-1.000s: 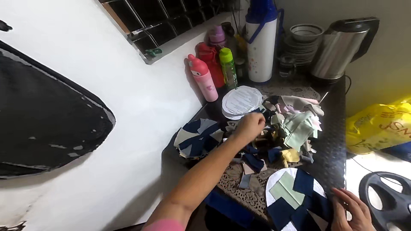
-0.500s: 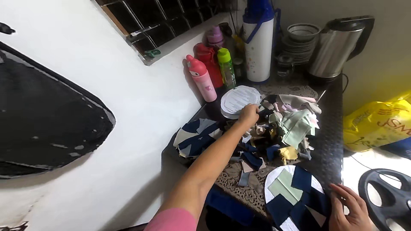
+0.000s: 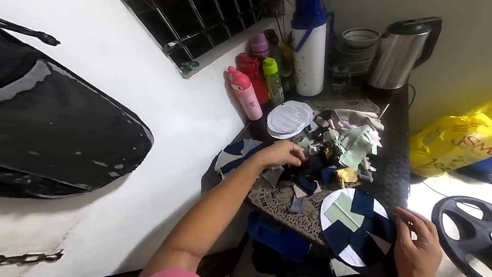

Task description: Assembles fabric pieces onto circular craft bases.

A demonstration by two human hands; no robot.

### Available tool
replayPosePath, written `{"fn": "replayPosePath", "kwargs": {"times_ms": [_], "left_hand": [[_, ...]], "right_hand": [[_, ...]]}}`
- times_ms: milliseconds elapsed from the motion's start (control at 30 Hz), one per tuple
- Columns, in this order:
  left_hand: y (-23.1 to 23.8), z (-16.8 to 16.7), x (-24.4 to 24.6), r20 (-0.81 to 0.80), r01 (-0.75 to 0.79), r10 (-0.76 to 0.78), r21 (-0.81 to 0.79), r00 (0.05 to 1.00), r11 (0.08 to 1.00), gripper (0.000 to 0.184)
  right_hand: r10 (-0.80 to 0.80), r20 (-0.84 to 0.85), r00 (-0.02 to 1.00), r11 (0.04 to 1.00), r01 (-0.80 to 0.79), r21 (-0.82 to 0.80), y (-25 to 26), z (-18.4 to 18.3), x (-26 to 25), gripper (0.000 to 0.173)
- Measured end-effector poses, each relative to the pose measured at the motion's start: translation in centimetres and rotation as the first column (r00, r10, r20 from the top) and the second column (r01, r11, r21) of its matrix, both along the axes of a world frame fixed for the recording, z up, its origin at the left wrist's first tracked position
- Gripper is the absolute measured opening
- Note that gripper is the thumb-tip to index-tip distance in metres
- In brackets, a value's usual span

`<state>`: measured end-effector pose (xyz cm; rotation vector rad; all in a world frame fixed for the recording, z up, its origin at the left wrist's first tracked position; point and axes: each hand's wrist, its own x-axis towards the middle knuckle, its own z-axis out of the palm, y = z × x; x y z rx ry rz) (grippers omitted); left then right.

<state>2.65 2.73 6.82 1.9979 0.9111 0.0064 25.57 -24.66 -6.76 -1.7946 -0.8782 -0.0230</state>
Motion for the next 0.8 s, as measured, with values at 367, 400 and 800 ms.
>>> {"fn": "replayPosePath", "kwargs": {"times_ms": [367,400,800], "left_hand": [[-4.4,-3.1,-1.4,-0.032,-0.072,0.092,0.393,0.995,0.917,0.024],[-5.2,-3.4,-1.6,-0.022,-0.036,0.050,0.420,0.999,0.907,0.024],[-8.7,-5.4,0.1,-0.154,0.061,0.032,0.561,0.988,0.825,0.024]], "right_hand": [[-0.017,0.054,0.998,1.000,0.018,-0.021,0.1,0.0,0.0,0.027],[-0.016,0.052,0.998,1.000,0.018,-0.023,0.1,0.0,0.1,0.027],[-0.008,0.053,0.999,1.000,0.008,-0.008,0.2,0.1,0.0,0.026]]}}
